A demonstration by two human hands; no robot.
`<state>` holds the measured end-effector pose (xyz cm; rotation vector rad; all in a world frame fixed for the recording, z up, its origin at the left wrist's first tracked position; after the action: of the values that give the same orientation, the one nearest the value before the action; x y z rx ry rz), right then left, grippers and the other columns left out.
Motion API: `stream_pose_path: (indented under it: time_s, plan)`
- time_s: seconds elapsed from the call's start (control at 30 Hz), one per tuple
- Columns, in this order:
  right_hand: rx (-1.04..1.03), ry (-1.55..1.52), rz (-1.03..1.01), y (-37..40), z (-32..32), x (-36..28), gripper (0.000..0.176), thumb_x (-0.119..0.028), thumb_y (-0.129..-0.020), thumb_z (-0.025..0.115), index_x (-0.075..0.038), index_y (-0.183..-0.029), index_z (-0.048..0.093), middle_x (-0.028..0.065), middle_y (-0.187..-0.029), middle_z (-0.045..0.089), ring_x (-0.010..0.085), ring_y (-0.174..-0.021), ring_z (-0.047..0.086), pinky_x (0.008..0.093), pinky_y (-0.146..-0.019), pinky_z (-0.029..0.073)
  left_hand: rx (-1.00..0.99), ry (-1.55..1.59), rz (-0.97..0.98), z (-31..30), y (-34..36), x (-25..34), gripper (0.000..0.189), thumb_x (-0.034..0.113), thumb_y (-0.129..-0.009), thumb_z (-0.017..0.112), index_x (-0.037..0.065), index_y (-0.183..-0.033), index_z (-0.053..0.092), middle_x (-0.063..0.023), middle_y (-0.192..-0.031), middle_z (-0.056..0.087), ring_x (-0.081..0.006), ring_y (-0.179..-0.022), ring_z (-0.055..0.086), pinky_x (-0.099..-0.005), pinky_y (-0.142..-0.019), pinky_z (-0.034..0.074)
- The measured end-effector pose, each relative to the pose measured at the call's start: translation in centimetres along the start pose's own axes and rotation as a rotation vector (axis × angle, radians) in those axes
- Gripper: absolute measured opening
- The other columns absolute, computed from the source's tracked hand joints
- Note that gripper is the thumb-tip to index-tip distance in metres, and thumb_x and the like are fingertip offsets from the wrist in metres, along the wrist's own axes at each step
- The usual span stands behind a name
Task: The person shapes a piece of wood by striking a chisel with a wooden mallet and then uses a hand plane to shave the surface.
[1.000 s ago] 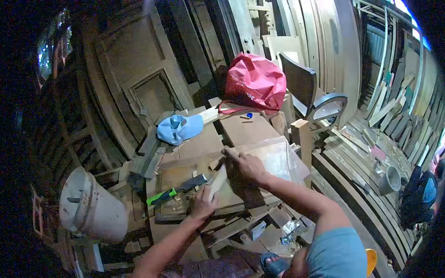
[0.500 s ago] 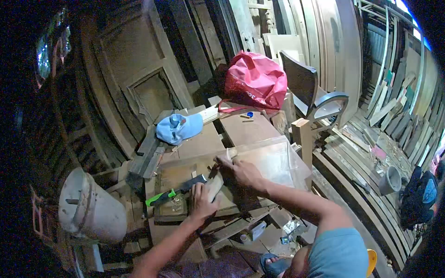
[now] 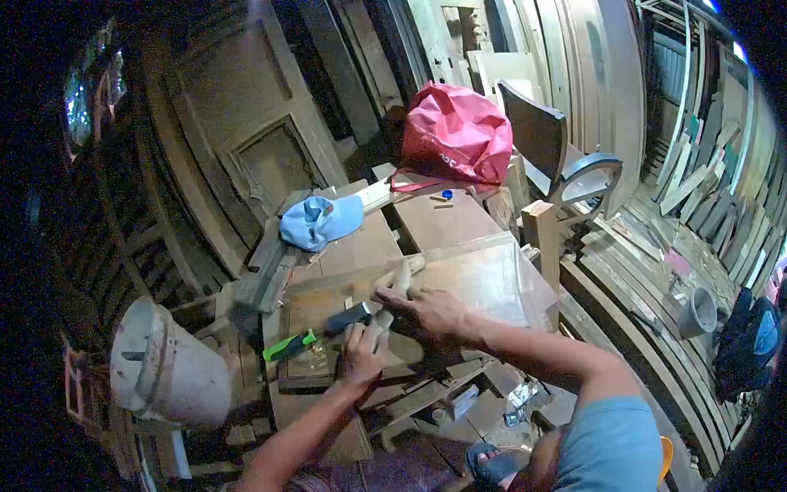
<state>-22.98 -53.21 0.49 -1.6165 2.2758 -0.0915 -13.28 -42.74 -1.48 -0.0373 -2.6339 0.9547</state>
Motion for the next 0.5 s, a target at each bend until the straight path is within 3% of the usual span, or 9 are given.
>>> stream_pose_path:
  time_s: [0.03,0.13,0.23,0.27,0.37,0.43,0.5]
  plan:
    - [0.045,0.055,-0.064,0.1,0.0,-0.3,0.093,-0.012,-0.074,0.063,-0.031,-0.149,0.01,0.0191,-0.094,0.059,0.0362,-0.081,0.062,0.0453,-0.069,0.052,-0.004,-0.004,0.002,0.0,0.0,0.2,0.029,0.015,-0.078,0.064,-0.001,-0.101,0.06,-0.0156,-0.083,0.053,-0.0333,-0.079,0.052,-0.0438,-0.07,0.044]
    - [0.005,-0.005,0.085,0.2,-2.3,-0.5,0.09,-0.018,-0.076,0.063,-0.031,-0.149,0.012,0.0189,-0.097,0.058,0.037,-0.083,0.062,0.045,-0.071,0.052,0.034,-0.002,0.028,0.0,0.0,0.3,0.023,0.012,-0.081,0.061,-0.001,-0.101,0.06,-0.015,-0.081,0.053,-0.0331,-0.078,0.053,-0.0439,-0.068,0.044]
    - [-0.002,-0.011,0.087,-0.2,0.5,0.8,0.086,-0.023,-0.079,0.062,-0.03,-0.149,0.012,0.0182,-0.101,0.058,0.0363,-0.085,0.062,0.0437,-0.075,0.051,0.066,-0.002,0.029,-0.9,-0.4,0.6,0.018,0.01,-0.083,0.058,0.0,-0.098,0.06,-0.0154,-0.08,0.053,-0.0337,-0.076,0.053,-0.0442,-0.066,0.044]
    - [0.027,-0.063,0.031,0.3,-2.2,-2.1,0.083,-0.022,-0.081,0.059,-0.029,-0.149,0.012,0.0177,-0.104,0.058,0.0355,-0.088,0.062,0.043,-0.078,0.051,0.092,0.016,0.012,-1.4,-0.5,0.7,0.015,0.008,-0.084,0.056,0.0,-0.095,0.061,-0.0158,-0.079,0.054,-0.0342,-0.076,0.054,-0.0445,-0.065,0.045]
    - [-0.003,0.055,-0.1,0.1,-1.4,-3.7,0.083,-0.023,-0.082,0.06,-0.028,-0.149,0.012,0.018,-0.103,0.058,0.0353,-0.09,0.062,0.0426,-0.078,0.051,0.114,0.076,-0.082,-0.9,-0.1,-1.1,0.014,0.008,-0.088,0.054,-0.003,-0.093,0.061,-0.0204,-0.077,0.058,-0.0396,-0.072,0.055,-0.046,-0.065,0.044]
    - [-0.053,0.047,0.034,-0.1,-1.7,-2.5,0.083,-0.031,-0.081,0.062,-0.027,-0.149,0.015,0.02,-0.102,0.058,0.0348,-0.086,0.062,0.0436,-0.076,0.05,0.089,0.071,-0.091,-0.4,-0.1,-1.5,0.014,0.008,-0.089,0.052,-0.003,-0.09,0.06,-0.0213,-0.077,0.059,-0.0402,-0.073,0.056,-0.0467,-0.066,0.044]
    - [0.115,-0.149,0.122,-0.4,-3.1,-1.3,0.08,-0.038,-0.08,0.065,-0.024,-0.147,0.023,0.0169,-0.093,0.058,0.0351,-0.082,0.059,0.0435,-0.072,0.048,0.196,0.146,-0.166,-0.9,-0.1,-2.2,0.015,0.009,-0.09,0.051,-0.003,-0.089,0.06,-0.0222,-0.079,0.06,-0.0403,-0.076,0.057,-0.0478,-0.067,0.044]
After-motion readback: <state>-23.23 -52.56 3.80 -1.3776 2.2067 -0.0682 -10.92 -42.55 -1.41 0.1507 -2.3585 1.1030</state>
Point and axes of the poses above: each hand's wrist, its own y-axis away from the middle knuckle, its own z-axis out of the palm, x = y × z, the point moved 8 cm from there along -y, towards the middle knuckle
